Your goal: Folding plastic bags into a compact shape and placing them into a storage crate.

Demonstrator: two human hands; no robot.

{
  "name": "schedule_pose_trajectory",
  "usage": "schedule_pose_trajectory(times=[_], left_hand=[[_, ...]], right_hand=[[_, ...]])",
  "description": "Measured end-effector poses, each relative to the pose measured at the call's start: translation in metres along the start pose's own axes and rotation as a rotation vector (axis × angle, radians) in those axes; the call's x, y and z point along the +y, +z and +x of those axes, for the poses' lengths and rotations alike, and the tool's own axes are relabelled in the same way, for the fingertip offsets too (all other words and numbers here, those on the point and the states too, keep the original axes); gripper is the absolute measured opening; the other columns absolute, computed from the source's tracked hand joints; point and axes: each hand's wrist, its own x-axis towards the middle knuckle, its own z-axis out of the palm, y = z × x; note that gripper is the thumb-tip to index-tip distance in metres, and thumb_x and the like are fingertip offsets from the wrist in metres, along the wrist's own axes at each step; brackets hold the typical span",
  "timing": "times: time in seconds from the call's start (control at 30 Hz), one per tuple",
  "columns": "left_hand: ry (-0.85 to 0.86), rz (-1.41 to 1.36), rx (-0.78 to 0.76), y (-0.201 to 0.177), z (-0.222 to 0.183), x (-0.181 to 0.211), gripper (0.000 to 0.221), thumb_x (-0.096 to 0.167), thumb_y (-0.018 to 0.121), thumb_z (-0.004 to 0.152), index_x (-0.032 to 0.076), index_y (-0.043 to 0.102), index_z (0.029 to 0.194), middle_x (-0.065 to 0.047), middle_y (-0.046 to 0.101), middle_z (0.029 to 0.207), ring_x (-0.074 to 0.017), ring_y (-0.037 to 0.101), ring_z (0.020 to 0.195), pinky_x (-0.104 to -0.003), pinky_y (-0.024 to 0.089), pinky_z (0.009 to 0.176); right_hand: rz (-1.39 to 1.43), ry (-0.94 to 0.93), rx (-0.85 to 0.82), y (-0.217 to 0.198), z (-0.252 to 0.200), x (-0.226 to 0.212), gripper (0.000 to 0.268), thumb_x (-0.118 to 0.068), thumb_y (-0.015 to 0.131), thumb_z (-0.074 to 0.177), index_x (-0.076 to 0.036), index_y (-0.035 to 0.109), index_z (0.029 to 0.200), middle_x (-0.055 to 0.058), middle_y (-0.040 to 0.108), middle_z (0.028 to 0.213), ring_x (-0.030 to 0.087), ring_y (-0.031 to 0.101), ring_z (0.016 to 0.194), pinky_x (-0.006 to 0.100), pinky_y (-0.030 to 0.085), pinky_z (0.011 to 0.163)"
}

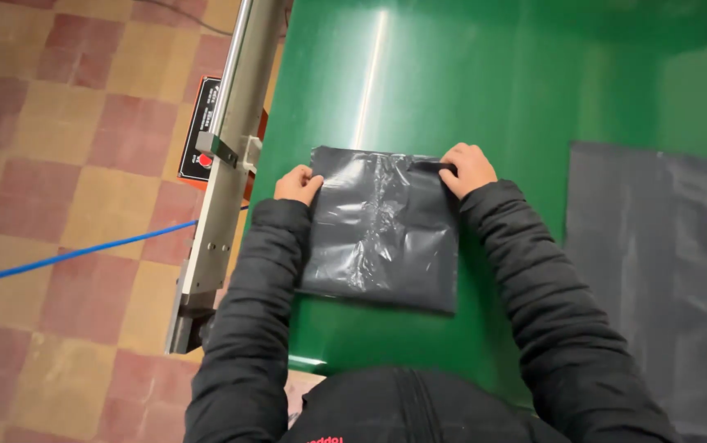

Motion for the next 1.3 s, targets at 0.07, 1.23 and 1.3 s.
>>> schedule_pose_trajectory(times=[0.07,1.23,1.3], left_hand=[[-0.003,0.095,0.047,-0.007,-0.008,0.023,0.029,0.032,0.076,0.088,0.006,0.066,0.095,-0.009,0.069,0.075,-0.0237,0.066,0.067,-0.039,0.055,0.066],[-0.264,-0.926,-0.259,-0.029,-0.127,-0.026,0.06,0.027,0.074,0.097,-0.002,0.051,0.145,-0.011,0.053,0.152,-0.0201,0.053,0.137,-0.034,0.038,0.117],[-0.232,-0.234,-0.013,-0.041,-0.138,0.053,0.06,0.027,0.07,0.088,0.001,0.05,0.138,-0.014,0.059,0.135,-0.0274,0.06,0.125,-0.036,0.05,0.106]], right_hand=[[-0.019,0.0,0.001,0.007,0.001,0.0,0.013,-0.017,0.073,0.084,-0.009,0.07,0.095,0.011,0.064,0.107,0.035,0.058,0.102,0.045,0.05,0.089],[-0.244,-0.163,0.271,-0.009,-0.195,-0.213,0.025,-0.003,0.074,0.071,-0.011,0.071,0.095,0.001,0.068,0.106,0.026,0.062,0.108,0.042,0.049,0.091],[-0.204,-0.151,0.189,-0.008,-0.199,-0.213,0.023,-0.004,0.073,0.072,-0.009,0.071,0.094,0.006,0.067,0.115,0.031,0.061,0.118,0.044,0.049,0.1]])
